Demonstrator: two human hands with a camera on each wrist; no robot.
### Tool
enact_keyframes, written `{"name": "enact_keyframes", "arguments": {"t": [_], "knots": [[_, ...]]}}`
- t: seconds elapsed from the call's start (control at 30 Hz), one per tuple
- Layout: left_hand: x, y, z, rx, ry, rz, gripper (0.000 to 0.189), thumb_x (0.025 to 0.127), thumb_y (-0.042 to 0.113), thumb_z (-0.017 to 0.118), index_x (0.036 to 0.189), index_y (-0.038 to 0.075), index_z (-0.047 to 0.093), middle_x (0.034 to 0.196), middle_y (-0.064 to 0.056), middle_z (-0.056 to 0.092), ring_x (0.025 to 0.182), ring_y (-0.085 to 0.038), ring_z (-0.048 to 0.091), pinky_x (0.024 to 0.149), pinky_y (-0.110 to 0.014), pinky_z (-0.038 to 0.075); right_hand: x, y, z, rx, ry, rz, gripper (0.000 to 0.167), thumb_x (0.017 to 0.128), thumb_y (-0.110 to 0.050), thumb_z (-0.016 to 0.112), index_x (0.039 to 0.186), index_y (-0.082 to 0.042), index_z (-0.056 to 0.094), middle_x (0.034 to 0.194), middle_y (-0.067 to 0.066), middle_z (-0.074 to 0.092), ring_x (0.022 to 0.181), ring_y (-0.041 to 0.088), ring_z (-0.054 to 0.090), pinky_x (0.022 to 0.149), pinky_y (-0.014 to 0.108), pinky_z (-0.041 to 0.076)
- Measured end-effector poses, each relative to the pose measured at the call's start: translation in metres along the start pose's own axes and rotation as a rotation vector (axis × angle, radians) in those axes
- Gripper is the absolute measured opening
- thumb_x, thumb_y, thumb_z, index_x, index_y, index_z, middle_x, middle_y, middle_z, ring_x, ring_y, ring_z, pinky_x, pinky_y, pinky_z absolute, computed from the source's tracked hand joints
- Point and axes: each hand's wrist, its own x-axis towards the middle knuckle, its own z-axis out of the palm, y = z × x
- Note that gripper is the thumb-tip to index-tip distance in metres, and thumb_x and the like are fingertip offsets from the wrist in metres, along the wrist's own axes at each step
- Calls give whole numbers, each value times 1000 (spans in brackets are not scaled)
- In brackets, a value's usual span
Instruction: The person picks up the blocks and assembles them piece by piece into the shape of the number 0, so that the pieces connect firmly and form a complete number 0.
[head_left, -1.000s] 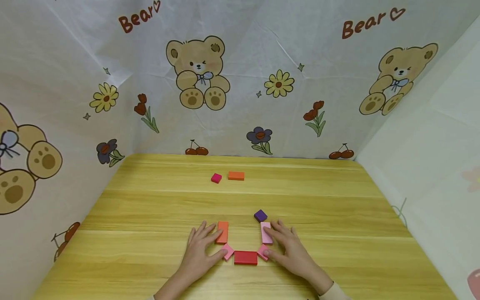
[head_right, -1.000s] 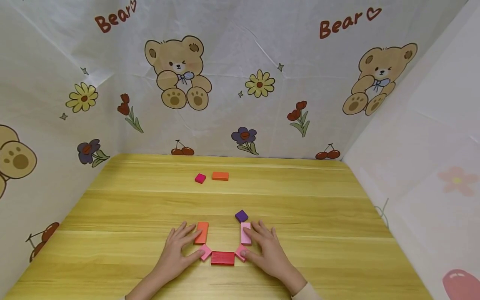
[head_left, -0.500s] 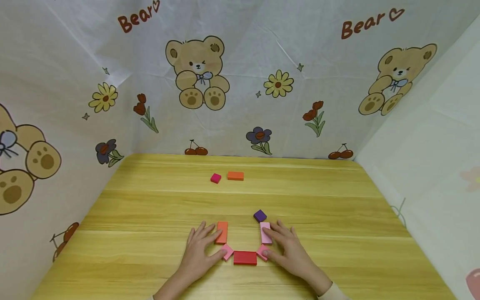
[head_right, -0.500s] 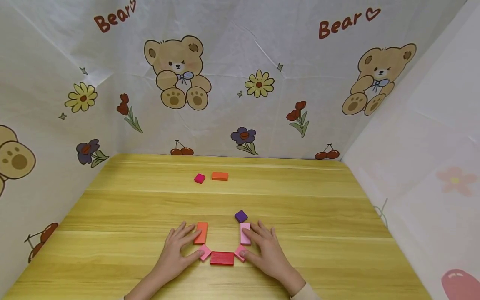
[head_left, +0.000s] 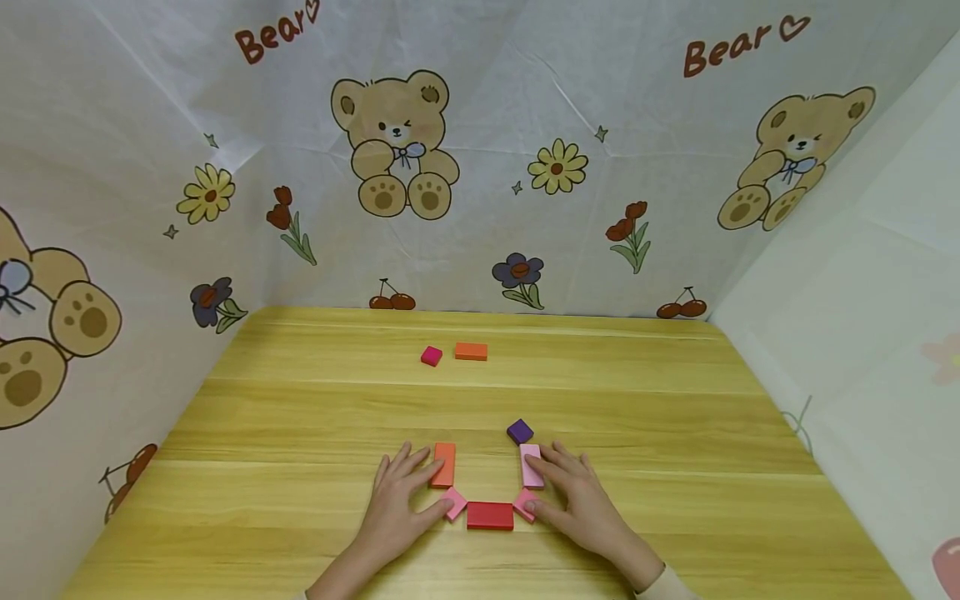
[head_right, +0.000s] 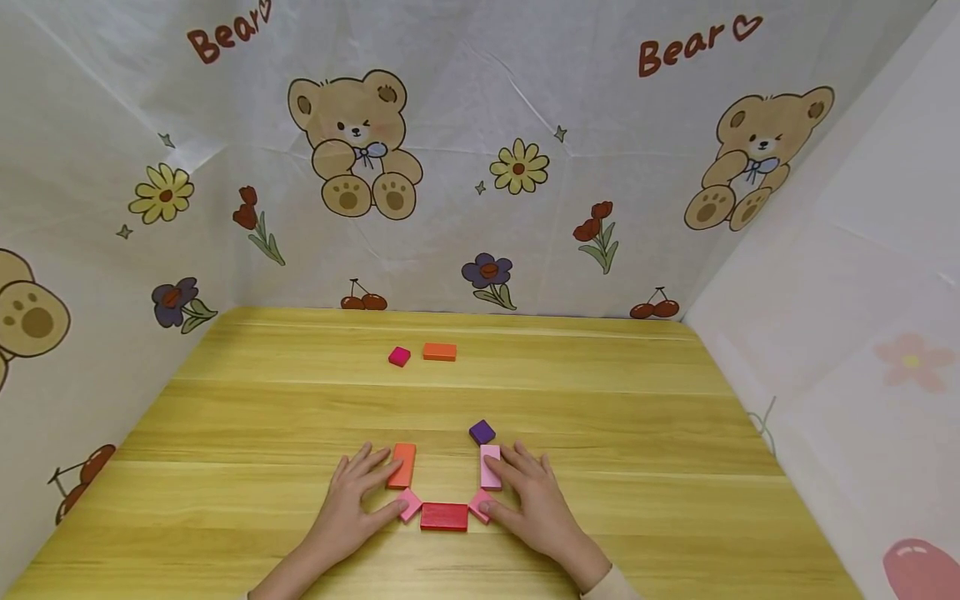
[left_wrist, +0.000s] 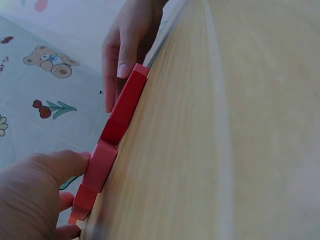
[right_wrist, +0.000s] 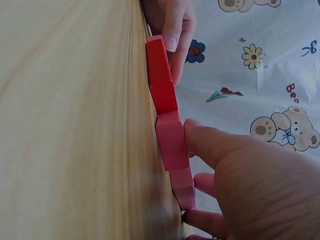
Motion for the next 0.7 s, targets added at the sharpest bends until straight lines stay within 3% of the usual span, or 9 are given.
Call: {"name": "enact_keyframes", "arguments": {"t": [0.7], "knots": [[0, 1, -1, -17, 9, 6, 52, 76, 36, 81, 120, 11, 71, 135, -15, 60, 138, -45, 39, 111, -70, 16, 0, -1, 0, -58, 25, -27, 57, 83, -35, 76, 134, -14, 61, 143, 17, 53, 138, 40, 40, 111, 68, 23]]}}
